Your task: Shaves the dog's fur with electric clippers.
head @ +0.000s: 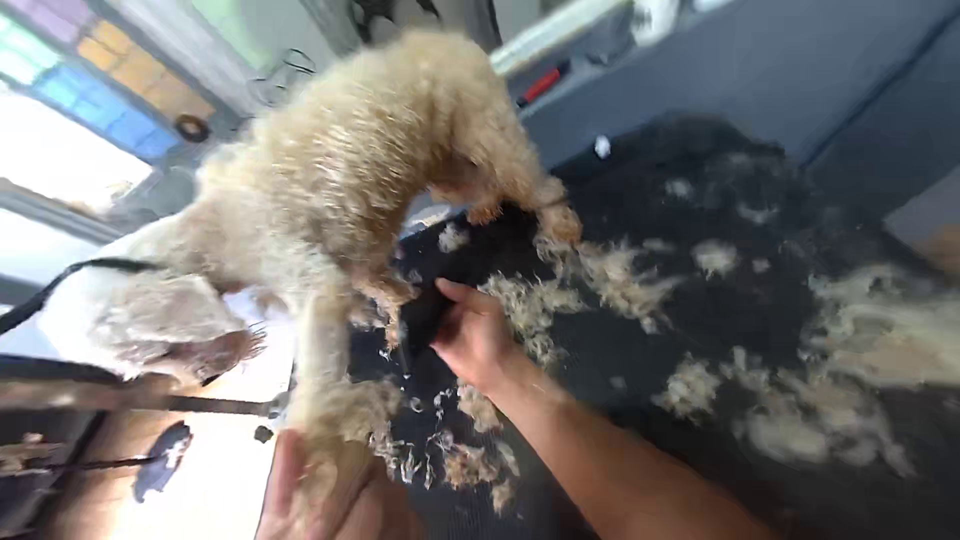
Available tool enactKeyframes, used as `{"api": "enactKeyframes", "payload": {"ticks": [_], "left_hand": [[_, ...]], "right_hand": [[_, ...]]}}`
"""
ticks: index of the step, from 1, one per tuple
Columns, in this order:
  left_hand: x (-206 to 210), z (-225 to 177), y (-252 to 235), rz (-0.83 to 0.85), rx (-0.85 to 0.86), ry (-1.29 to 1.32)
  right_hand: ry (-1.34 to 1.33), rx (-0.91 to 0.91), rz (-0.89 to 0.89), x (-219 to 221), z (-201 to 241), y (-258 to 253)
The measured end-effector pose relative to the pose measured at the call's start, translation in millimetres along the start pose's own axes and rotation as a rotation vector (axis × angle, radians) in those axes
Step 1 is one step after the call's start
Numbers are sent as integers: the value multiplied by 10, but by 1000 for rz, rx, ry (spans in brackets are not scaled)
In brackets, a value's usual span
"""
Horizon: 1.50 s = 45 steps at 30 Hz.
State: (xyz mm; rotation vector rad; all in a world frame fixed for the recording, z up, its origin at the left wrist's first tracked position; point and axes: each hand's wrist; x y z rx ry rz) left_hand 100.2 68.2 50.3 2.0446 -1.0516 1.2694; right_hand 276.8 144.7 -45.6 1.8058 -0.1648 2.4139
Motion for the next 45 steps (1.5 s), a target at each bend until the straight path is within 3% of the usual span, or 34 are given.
{"api": "enactKeyframes", "payload": {"ticks": [3,5,10,12,16,21,29,35,36,39,41,45], "left_hand": [[-76,147,-71,-112,67,-26],[-133,233,-124,-215,125,-119],[-416,364,-252,-209,150,-299],[-503,441,-329,-231,163,-371],[-583,564,-448,-332,166,-522],[-540,629,-499,-328,155,-623],[-440,726,-600,-307,155,-670],[-427,700,-606,-352,105,-763],[-420,681,-602,-355,104,-760],[-357,679,-619,-320,145,-718],[-273,678,-638,-276,192,-688],[-148,620,-652,-230,274,-669]], "right_hand": [[296,-19,-40,286,386,301],[444,-131,6,525,593,510],[925,-628,298,1101,951,447],[1223,-627,488,1379,1054,243],[1671,-583,935,1949,802,-150],[2227,-541,1232,2496,206,-403],[2701,-407,1842,2523,-386,-387],[3037,49,1815,2439,-631,-333],[3014,32,1851,2449,-642,-335],[2757,-379,2003,2568,-662,-313],[2754,-565,2008,2656,-751,-298],[2869,-535,2110,2612,-931,-360]]}}
Point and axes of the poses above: each hand's wrist, its own y-axis away from the middle knuckle, its own x-axis out of the palm, z = x × y, and after that the axes turned 6 degrees about -x, right-handed
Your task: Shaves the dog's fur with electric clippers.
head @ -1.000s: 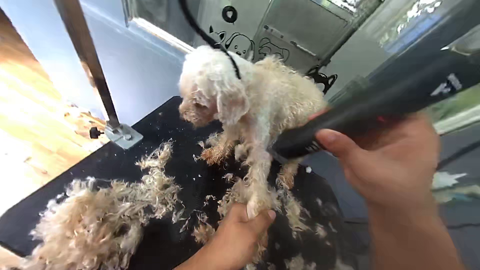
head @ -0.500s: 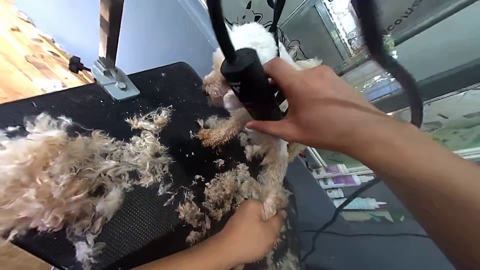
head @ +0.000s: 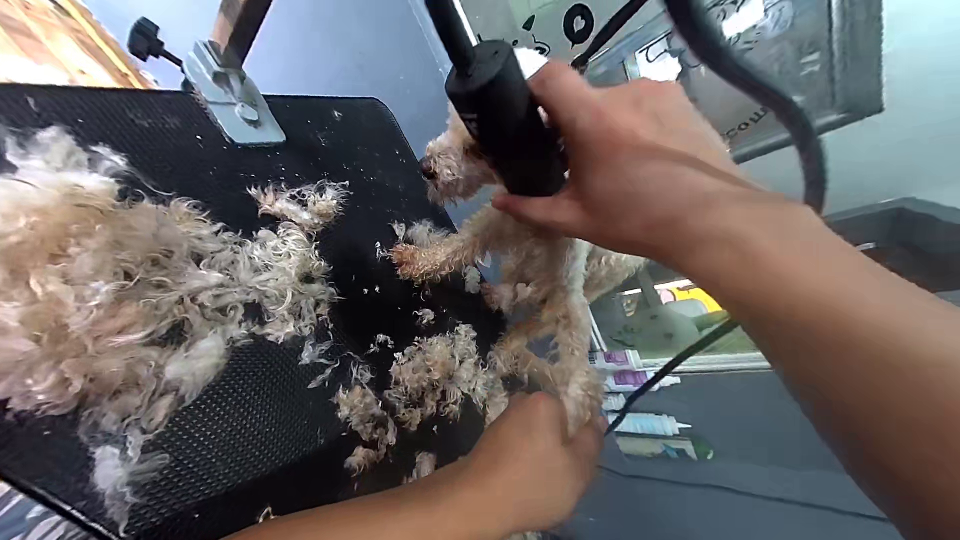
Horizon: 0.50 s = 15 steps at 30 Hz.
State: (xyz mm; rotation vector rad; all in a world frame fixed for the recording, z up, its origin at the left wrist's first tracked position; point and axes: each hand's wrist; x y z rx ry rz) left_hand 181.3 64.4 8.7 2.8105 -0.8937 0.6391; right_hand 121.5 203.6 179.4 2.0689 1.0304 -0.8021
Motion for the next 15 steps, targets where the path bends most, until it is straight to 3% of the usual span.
{"api": "enactKeyframes", "payload": {"ticks": [7,15], "left_hand": [[-41,-51,34,-13,-7,-105],[-14,72,69,23,35,-133]], "right_hand": [[86,45,459,223,280,-325],[238,-132,372,192,420,-567]]}}
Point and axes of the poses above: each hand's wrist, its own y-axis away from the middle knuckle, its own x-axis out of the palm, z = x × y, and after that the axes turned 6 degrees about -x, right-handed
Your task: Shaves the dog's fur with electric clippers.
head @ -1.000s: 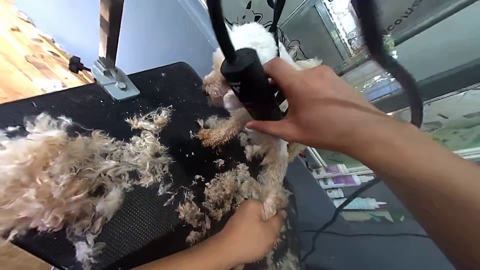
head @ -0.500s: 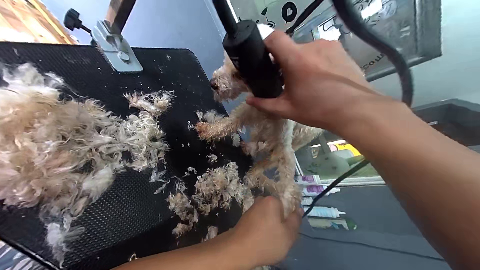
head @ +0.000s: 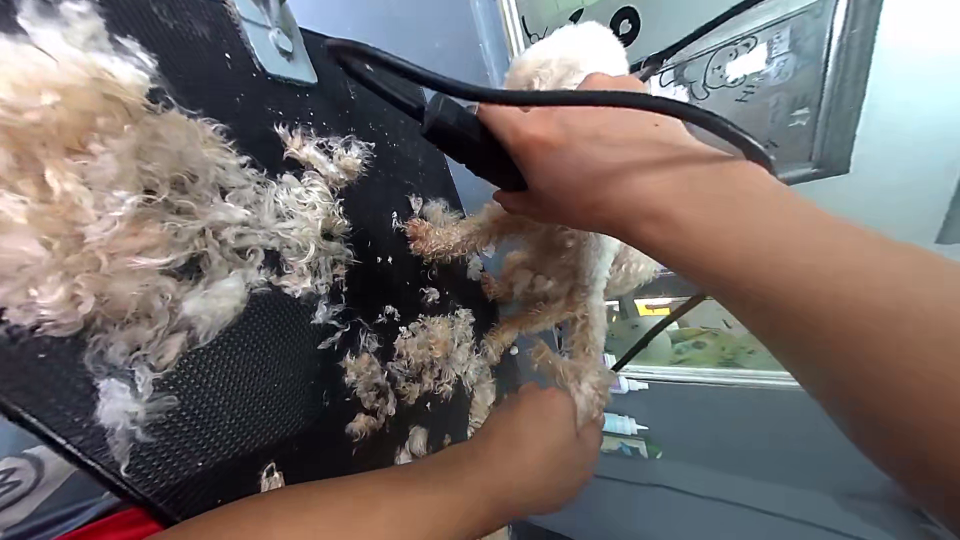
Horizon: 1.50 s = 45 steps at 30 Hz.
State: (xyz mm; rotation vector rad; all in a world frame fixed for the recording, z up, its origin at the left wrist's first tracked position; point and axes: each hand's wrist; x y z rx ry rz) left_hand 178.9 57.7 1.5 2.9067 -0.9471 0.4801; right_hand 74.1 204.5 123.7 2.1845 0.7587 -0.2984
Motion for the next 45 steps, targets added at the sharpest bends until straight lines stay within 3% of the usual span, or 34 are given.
{"api": "enactKeyframes", "payload": {"ticks": [8,14,21,27,31,34,38,41,45], "left_hand": [[-138,0,85,25,-50,-75],[-138,34,83,26,-29,-62],[-207,39,53,21,-32,-76],[-203,9,36,46,-65,-70],[-226,-30,17,25,-62,-77],[-162,-18,1,66,-83,-105],[-93,24,-11,84,-75,-132],[-104,-8,1,81,-80,-126],[-104,6,-14,87,-82,-119]], "right_hand": [[-132,207,293,244,-10,-96],[-40,219,156,-44,53,-72],[-228,336,192,317,-93,34],[-248,316,-76,160,-313,312],[-344,437,25,407,-228,339],[-428,404,117,509,-239,296],[-362,359,-64,297,-315,341],[-264,441,55,361,-180,332],[-397,391,177,615,-183,274]]}}
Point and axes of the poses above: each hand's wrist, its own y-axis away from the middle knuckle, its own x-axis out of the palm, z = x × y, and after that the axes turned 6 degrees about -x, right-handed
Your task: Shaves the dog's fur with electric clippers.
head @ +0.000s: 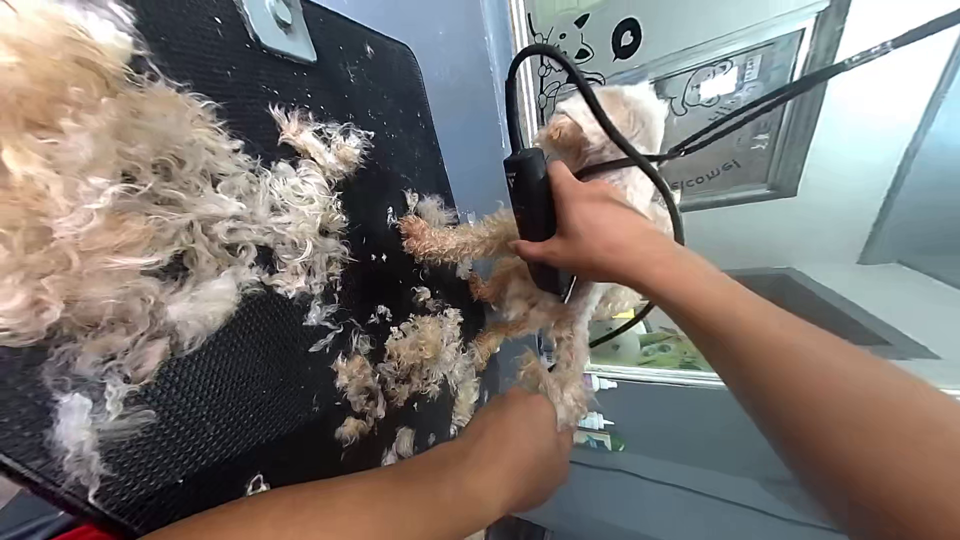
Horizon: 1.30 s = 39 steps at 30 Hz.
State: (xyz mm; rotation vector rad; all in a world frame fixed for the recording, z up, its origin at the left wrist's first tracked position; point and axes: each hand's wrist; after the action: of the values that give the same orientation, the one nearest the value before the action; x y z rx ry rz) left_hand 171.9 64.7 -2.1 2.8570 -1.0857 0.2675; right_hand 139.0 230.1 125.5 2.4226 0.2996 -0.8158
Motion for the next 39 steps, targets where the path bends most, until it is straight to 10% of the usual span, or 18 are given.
{"api": "enactKeyframes", "payload": {"ticks": [5,12,17,23,28,35,39], "left_hand": [[60,26,-1,9,-5,-18],[27,-3,2,5,-12,-43],[99,4,-15,0,-18,-24],[79,-1,-9,-31,-5,-31],[91,1,-27,-18,-39,-26],[129,74,-34,3,-28,-75],[147,106,-16,37,-56,-112]], "right_hand": [[-9,-56,-255,-281,-65,123],[-153,37,12,94,-107,33],[-22,18,-178,-192,-62,79],[-70,-31,171,209,-106,-16],[-6,4,-106,-69,-69,-7],[16,-54,222,96,-178,-152],[-20,2,-30,-100,-213,-88]]}}
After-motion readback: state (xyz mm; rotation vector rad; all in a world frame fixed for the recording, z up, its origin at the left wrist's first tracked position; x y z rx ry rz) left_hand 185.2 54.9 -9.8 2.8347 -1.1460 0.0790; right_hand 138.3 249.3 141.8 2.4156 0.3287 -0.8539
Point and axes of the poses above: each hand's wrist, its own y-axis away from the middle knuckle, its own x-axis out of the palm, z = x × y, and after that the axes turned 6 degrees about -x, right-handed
